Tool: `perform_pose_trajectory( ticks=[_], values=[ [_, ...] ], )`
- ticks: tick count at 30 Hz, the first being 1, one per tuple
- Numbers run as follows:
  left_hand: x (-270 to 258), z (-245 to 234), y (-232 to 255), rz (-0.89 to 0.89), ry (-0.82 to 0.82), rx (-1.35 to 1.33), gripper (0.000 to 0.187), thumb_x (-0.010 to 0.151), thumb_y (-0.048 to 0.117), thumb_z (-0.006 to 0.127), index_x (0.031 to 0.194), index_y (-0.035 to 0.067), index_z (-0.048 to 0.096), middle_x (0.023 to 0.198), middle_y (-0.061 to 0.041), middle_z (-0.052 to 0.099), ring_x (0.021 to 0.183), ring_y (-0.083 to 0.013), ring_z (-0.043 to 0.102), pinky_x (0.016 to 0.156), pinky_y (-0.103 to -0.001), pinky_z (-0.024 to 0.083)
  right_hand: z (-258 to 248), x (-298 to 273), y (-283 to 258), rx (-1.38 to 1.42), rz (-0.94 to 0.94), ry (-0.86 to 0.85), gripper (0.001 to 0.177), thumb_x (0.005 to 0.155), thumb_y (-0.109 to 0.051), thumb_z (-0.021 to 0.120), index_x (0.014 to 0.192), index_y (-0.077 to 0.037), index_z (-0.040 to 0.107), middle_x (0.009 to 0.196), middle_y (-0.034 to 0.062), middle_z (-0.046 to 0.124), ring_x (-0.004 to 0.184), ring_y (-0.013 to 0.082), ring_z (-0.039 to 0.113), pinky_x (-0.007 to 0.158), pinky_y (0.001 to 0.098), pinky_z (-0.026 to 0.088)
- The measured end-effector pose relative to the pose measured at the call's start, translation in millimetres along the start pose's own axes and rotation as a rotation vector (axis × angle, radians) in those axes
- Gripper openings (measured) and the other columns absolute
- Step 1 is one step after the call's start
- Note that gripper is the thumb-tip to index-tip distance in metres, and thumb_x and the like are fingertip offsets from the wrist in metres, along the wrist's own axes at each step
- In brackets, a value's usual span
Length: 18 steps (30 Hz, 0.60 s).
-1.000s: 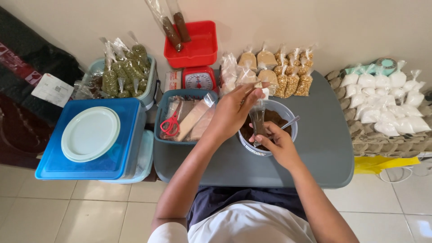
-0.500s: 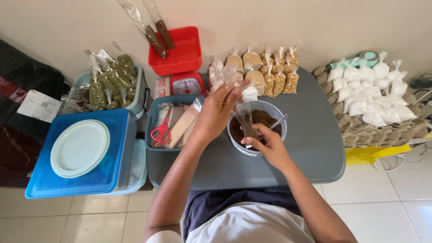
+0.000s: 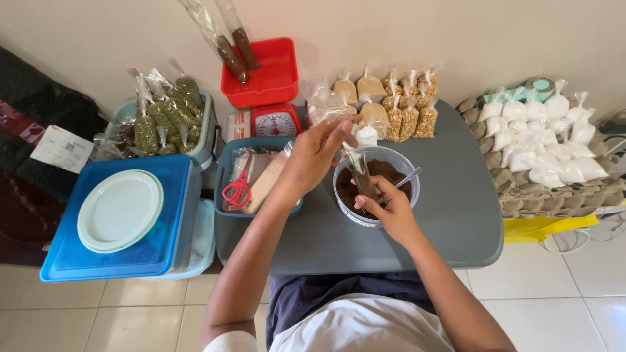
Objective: The person scoops dark brown powder into small clear plastic bags using a spoon, and then twists and seals the bags by hand.
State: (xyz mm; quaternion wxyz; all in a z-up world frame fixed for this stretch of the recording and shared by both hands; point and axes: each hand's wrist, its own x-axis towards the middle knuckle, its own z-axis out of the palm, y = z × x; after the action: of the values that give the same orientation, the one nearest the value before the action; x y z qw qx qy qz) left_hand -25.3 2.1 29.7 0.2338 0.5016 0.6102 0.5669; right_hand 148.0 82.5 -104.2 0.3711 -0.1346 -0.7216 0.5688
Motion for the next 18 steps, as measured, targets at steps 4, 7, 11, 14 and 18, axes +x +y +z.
perform_pose_trajectory(
  ticks=[4, 7, 11, 14, 18],
  values=[
    [-5, -1, 3, -0.015, -0.017, 0.013, 0.051, 0.103, 0.036, 0.059, 0.130, -0.007, 0.064, 0.101, -0.028, 0.075, 0.086, -0.0301, 0.076, 0.070, -0.042, 0.068, 0, -1, 5, -0.004, 0.013, 0.015, 0.017, 0.093, -0.007, 0.075, 0.109, -0.003, 0.072, 0.072, 0.0100, 0.072, 0.078, 0.0129, 0.066, 0.072, 0.0296, 0.053],
    [-5, -3, -10, 0.053, -0.063, 0.047, 0.058, 0.098, 0.036, 0.072, 0.134, -0.008, 0.060, 0.107, -0.026, 0.075, 0.091, -0.0287, 0.076, 0.071, -0.040, 0.067, 0, -1, 7, -0.001, 0.035, 0.025, 0.018, 0.095, -0.008, 0.074, 0.112, -0.003, 0.070, 0.073, 0.0095, 0.073, 0.077, 0.0141, 0.069, 0.074, 0.0301, 0.054],
    [-2, -3, -8, 0.028, -0.084, 0.031, 0.042, 0.101, 0.024, 0.068, 0.130, -0.007, 0.064, 0.098, -0.027, 0.076, 0.090, -0.0334, 0.078, 0.071, -0.041, 0.068, -2, 3, 12, -0.011, 0.044, 0.039, 0.019, 0.097, -0.010, 0.072, 0.114, -0.004, 0.069, 0.074, 0.0093, 0.072, 0.079, 0.0146, 0.069, 0.075, 0.0304, 0.053],
    [8, -5, -14, -0.042, -0.072, -0.046, 0.034, 0.102, 0.024, 0.065, 0.122, -0.003, 0.070, 0.095, -0.026, 0.077, 0.088, -0.0300, 0.079, 0.072, -0.038, 0.068, -10, 6, 31, -0.002, 0.040, 0.028, 0.031, 0.092, -0.009, 0.077, 0.121, -0.004, 0.067, 0.080, 0.0118, 0.073, 0.083, 0.0157, 0.069, 0.078, 0.0315, 0.053],
    [13, -9, -13, -0.081, -0.097, -0.082, 0.029, 0.103, 0.025, 0.063, 0.118, 0.002, 0.073, 0.094, -0.021, 0.079, 0.088, -0.0270, 0.080, 0.074, -0.035, 0.068, -8, 5, 26, 0.116, 0.045, -0.015, 0.038, 0.098, -0.017, 0.069, 0.133, -0.003, 0.064, 0.105, 0.0149, 0.075, 0.100, 0.0169, 0.066, 0.088, 0.0346, 0.053]
  ],
)
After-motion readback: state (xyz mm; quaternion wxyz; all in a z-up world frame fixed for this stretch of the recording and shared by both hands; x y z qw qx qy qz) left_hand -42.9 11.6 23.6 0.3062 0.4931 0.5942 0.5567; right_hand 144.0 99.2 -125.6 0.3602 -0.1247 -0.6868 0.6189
